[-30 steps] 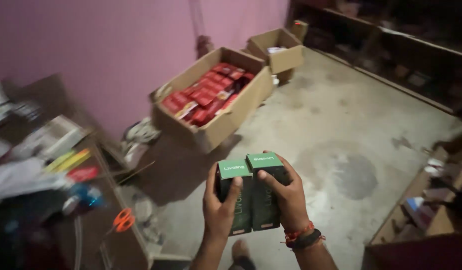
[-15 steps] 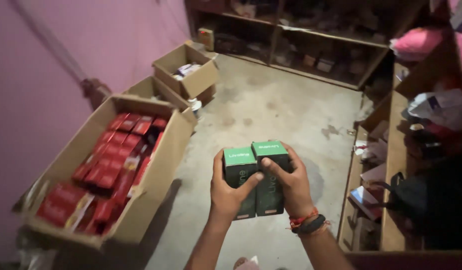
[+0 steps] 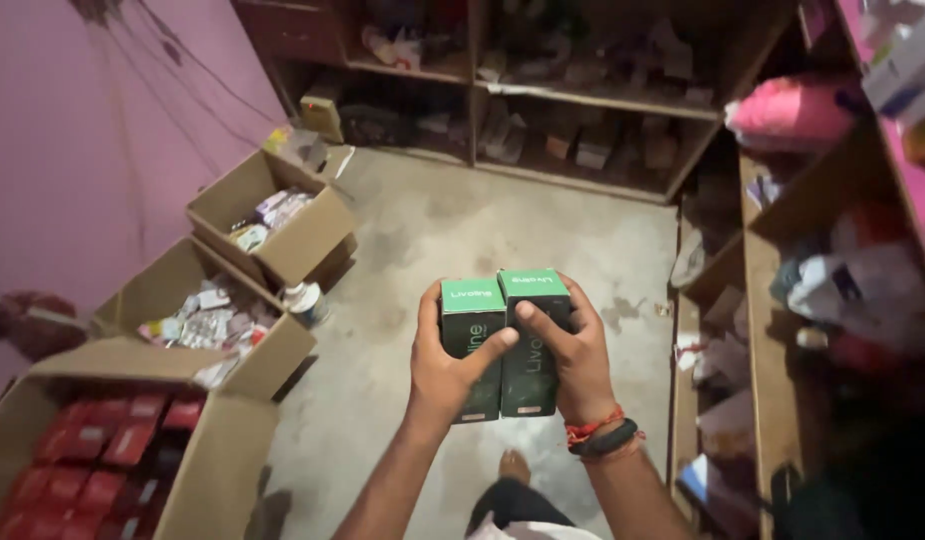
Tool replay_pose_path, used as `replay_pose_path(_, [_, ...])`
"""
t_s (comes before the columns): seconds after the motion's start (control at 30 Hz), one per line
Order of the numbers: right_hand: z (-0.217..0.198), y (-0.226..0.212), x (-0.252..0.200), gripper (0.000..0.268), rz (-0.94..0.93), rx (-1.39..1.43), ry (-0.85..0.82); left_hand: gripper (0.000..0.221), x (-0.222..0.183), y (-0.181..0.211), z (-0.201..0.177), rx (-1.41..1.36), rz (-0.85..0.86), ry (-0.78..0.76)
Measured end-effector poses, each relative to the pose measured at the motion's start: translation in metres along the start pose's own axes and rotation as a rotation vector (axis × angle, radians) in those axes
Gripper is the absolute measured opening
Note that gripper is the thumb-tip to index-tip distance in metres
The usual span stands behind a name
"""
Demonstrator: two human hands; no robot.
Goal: The person stocks medicine boxes by carrying them across the room and arranging them into stacks on shelves and a counter by hand.
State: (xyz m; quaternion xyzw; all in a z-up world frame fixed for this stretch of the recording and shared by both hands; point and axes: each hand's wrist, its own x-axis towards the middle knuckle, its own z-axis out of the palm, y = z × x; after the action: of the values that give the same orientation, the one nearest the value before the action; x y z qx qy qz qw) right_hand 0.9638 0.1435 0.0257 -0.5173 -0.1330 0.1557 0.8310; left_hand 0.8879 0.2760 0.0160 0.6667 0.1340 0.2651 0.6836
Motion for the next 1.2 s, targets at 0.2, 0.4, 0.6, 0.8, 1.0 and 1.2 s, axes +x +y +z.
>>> replay_pose_path(0.2, [0.000,-0.016,0.158,0.052,0.045,0.007,-0.025,0.083,0.147,-0.008,0.033,0.042,0.058,0.069])
replay_pose_path(0.4, [0.009,0.003,0.307,0.055,0.019,-0.023,-0.058,0.080,0.289,-0.035,0.040,-0.034,0.031,0.068])
replay_pose_path(0.6, [0.032,0.046,0.468,0.058,-0.039,-0.061,-0.082,0.078,0.454,-0.088,0.027,-0.092,0.035,0.064])
replay_pose_path(0.8, [0.082,0.039,0.622,0.066,-0.061,-0.043,-0.046,0.079,0.631,-0.089,0.010,-0.085,0.076,-0.025])
replay_pose_path(1.0, [0.092,0.044,0.765,0.071,-0.169,-0.170,-0.054,0.079,0.777,-0.101,0.012,-0.078,0.028,-0.089])
replay_pose_path(1.2, [0.076,0.066,0.911,0.081,-0.210,-0.295,-0.063,0.083,0.926,-0.145,0.027,0.059,0.177,-0.085])
